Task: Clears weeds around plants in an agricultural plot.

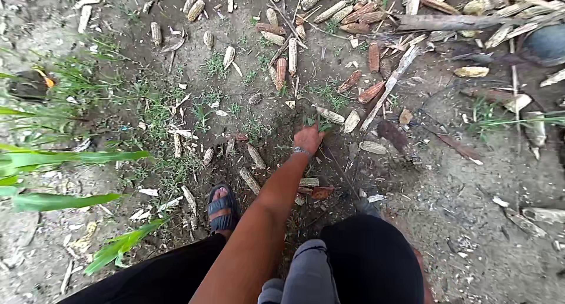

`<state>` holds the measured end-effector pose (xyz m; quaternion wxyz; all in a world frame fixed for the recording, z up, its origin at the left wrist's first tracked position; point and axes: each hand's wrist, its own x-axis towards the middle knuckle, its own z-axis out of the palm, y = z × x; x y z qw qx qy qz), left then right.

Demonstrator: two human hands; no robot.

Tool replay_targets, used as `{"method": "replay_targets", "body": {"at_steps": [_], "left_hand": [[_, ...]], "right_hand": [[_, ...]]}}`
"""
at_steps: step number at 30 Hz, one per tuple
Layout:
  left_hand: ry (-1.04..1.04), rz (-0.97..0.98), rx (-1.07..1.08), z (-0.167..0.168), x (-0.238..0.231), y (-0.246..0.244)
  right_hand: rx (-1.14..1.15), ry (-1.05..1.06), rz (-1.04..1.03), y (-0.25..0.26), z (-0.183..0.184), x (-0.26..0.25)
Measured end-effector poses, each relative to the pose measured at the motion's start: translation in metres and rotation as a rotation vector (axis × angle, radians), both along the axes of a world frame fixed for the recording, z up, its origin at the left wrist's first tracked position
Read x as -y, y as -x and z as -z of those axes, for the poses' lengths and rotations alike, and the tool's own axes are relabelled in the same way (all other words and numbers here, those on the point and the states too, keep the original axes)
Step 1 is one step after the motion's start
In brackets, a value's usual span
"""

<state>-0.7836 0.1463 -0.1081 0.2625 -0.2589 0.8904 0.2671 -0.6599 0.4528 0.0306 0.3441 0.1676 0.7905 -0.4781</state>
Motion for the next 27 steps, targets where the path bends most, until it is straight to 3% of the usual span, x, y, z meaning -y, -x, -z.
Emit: {"method": "replay_targets", "body": {"at_steps": [2,3,5,7,10,15,18,20,23,27], "left_hand": [[0.007,0.012,-0.138,0.013,0.025,-0.037],[0.014,-0.030,-0.163,0.019,0.043,-0.055],[0.041,-0.185,-0.194,0.025,0.080,-0.087],[0.061,-0.311,-0.221,0.019,0.102,-0.110],[0.104,-0.226,-0.244,0.018,0.083,-0.129],[0.120,0.083,-0.005,0.019,-0.004,-0.155],[-0.012,0.190,0.102,0.008,-0.004,-0.190],[-0.104,0.132,0.114,0.003,0.014,-0.207],[-0.141,-0.210,-0.038,-0.005,0.047,-0.204],[-0.067,-0.399,-0.287,-0.015,0.073,-0.165]], "right_hand": [[-0.327,0.174,-0.100,-0.041,0.041,-0.054],[-0.321,0.250,-0.042,-0.051,0.049,-0.075],[-0.113,0.360,0.157,-0.051,0.043,-0.103],[0.071,0.423,0.189,-0.043,0.040,-0.126],[0.212,0.361,0.176,-0.026,0.049,-0.110],[0.216,0.319,0.168,-0.004,0.070,-0.081],[0.186,0.380,0.166,0.013,0.064,-0.096],[0.207,0.433,0.133,0.029,0.061,-0.102],[0.237,0.476,0.126,0.046,0.070,-0.071],[0.242,0.424,0.066,0.055,0.104,0.068]]}}
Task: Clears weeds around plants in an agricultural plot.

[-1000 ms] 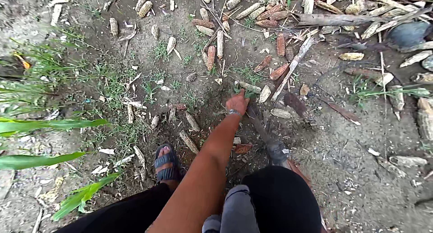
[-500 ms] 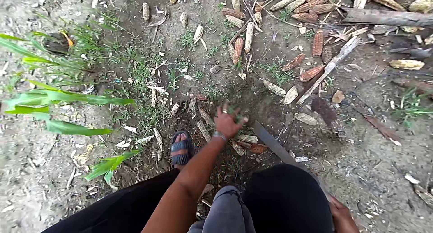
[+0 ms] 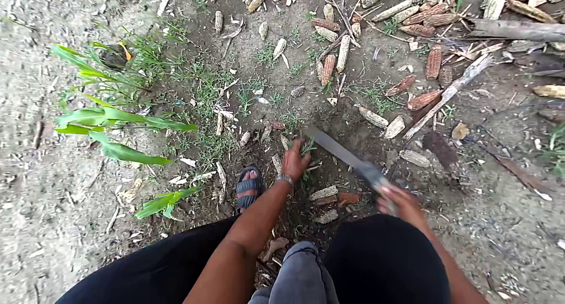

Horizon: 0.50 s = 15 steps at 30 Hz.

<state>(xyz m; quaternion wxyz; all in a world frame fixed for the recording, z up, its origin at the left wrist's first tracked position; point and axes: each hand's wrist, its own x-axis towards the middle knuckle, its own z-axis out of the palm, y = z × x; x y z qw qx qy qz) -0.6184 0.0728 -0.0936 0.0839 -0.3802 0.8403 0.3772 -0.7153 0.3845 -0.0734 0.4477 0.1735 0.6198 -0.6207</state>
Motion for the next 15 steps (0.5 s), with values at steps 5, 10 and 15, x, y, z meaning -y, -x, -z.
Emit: {"method": "replay_targets", "body": {"at_steps": [5,10,15], "left_hand": [[0.203,-0.087,0.024,-0.014,0.032,0.031],[0.263,0.041,0.248,-0.006,0.093,0.073],[0.214,0.128,0.459,-0.005,0.149,0.072]], "right_hand": [[-0.275,0.049,-0.153,-0.016,0.042,0.096],[-0.242,-0.069,-0.183,0.008,-0.013,0.009],[-0.048,-0.003,-0.013,0.004,-0.047,-0.086]]}}
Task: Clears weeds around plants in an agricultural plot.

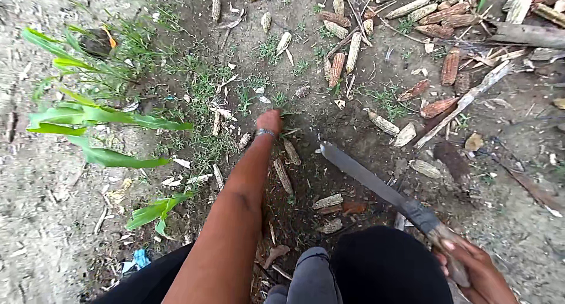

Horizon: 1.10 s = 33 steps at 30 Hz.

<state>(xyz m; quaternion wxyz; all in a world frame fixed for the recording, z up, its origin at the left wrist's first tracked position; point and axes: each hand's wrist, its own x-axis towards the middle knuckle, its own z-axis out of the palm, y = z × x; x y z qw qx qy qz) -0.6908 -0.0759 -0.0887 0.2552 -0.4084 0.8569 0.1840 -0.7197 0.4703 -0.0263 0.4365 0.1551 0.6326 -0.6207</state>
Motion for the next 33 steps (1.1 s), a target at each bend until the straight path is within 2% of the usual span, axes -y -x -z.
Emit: {"method": "replay_targets", "body": {"at_steps": [2,6,8,9,11,13,15,17,20,23,25,27,29,31,33], "left_hand": [[-0.024,-0.037,0.018,0.003,0.012,-0.015],[-0.110,-0.104,-0.024,0.008,0.017,-0.034],[-0.080,-0.059,-0.021,0.006,0.005,-0.027],[-0.059,-0.004,0.002,0.008,-0.005,-0.022],[-0.044,0.110,0.064,0.008,-0.022,-0.004],[-0.091,0.185,0.128,0.002,-0.025,0.005],[-0.129,0.263,0.164,-0.001,-0.028,0.000],[-0.133,0.316,0.172,0.003,-0.043,-0.005],[-0.146,0.269,0.109,0.011,-0.083,-0.023],[-0.262,0.126,0.098,0.012,-0.106,-0.049],[-0.299,-0.047,0.079,0.009,-0.115,-0.068],[-0.322,-0.287,0.036,-0.004,-0.103,-0.076],[-0.261,-0.464,-0.038,-0.035,-0.069,-0.083],[-0.128,-0.491,-0.112,-0.076,-0.026,-0.088],[-0.001,-0.431,-0.127,-0.140,0.024,-0.090]], "right_hand": [[0.052,0.010,0.031,-0.003,0.018,0.021],[0.083,0.009,-0.095,0.002,0.084,0.134],[0.052,0.014,-0.124,-0.001,0.098,0.149],[-0.013,0.004,-0.148,-0.004,0.094,0.146],[-0.297,-0.056,-0.259,0.004,0.078,0.137],[-0.591,-0.139,-0.451,0.028,0.059,0.124],[-0.717,-0.155,-0.604,0.064,0.036,0.111],[-0.699,-0.143,-0.601,0.097,0.007,0.099],[-0.540,-0.082,-0.472,0.128,-0.024,0.082],[-0.263,-0.096,-0.345,0.136,-0.017,0.100],[-0.137,-0.150,-0.342,0.123,0.002,0.144],[-0.139,-0.152,-0.345,0.109,0.024,0.190],[-0.288,-0.145,-0.466,0.103,0.026,0.209],[-0.577,-0.209,-0.725,0.112,0.006,0.213],[-0.936,-0.320,-1.041,0.121,-0.031,0.232]]}}
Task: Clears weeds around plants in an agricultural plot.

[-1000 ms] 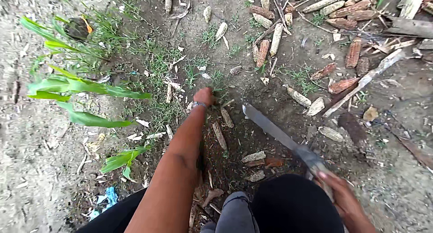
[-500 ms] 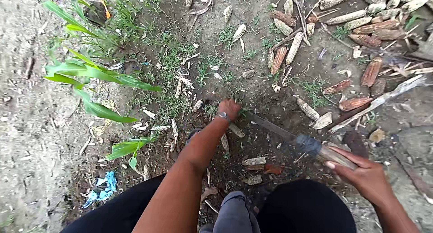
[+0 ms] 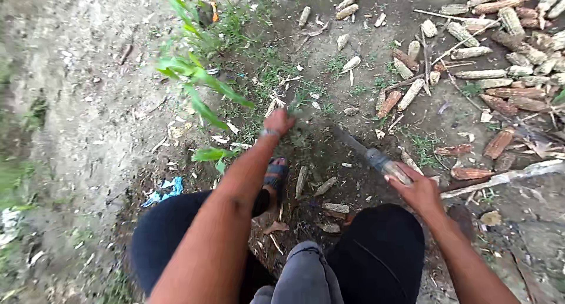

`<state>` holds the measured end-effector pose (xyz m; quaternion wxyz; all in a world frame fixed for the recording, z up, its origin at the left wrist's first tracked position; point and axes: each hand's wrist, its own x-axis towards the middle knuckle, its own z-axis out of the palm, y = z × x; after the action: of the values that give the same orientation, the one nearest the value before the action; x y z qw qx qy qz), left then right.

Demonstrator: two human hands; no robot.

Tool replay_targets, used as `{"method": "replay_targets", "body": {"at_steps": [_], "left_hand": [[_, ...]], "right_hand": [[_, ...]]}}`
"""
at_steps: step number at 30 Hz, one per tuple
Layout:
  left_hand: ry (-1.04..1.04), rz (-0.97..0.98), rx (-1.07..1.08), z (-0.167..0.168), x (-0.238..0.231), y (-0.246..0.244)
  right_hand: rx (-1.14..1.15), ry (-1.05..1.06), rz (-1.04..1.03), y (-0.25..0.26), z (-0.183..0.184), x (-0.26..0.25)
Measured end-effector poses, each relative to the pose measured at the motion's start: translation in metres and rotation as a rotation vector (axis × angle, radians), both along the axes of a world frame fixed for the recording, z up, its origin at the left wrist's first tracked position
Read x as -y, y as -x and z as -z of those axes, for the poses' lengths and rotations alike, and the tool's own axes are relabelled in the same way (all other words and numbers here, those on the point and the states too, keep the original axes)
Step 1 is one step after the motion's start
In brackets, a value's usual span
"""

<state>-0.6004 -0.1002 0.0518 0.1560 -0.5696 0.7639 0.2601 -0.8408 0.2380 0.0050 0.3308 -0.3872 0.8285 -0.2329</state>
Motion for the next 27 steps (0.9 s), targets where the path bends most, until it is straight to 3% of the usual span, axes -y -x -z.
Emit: {"method": "replay_targets", "body": {"at_steps": [2,4,7,10,13,17,20,22,24,27], "left_hand": [[0.110,0.058,0.092,-0.070,0.041,-0.007],[0.192,0.099,0.214,-0.124,0.072,-0.011],[0.215,0.112,0.268,-0.152,0.097,-0.030],[0.101,0.122,0.154,-0.093,0.098,-0.048],[-0.051,0.201,0.061,0.018,0.068,-0.038],[-0.157,0.376,-0.015,0.154,-0.014,-0.009],[-0.247,0.488,-0.015,0.173,-0.052,-0.023],[-0.225,0.481,-0.012,0.173,-0.038,-0.044],[-0.231,0.373,-0.012,0.171,-0.023,-0.074],[-0.212,0.049,-0.023,0.163,-0.011,-0.127]], "right_hand": [[-0.265,0.019,-0.278,-0.010,-0.039,0.027],[-0.367,-0.008,-0.425,-0.026,-0.070,0.054],[-0.330,-0.137,-0.410,-0.036,-0.083,0.078],[-0.290,-0.196,-0.284,-0.030,-0.068,0.067],[-0.303,-0.177,-0.216,-0.041,-0.046,0.043],[-0.369,0.018,-0.186,-0.059,-0.008,0.010],[-0.189,0.004,-0.045,-0.068,-0.006,-0.006],[0.112,0.004,0.231,-0.074,-0.018,-0.007],[0.481,0.044,0.551,-0.072,-0.038,-0.014],[0.836,0.070,0.607,-0.050,-0.054,-0.039]]}}
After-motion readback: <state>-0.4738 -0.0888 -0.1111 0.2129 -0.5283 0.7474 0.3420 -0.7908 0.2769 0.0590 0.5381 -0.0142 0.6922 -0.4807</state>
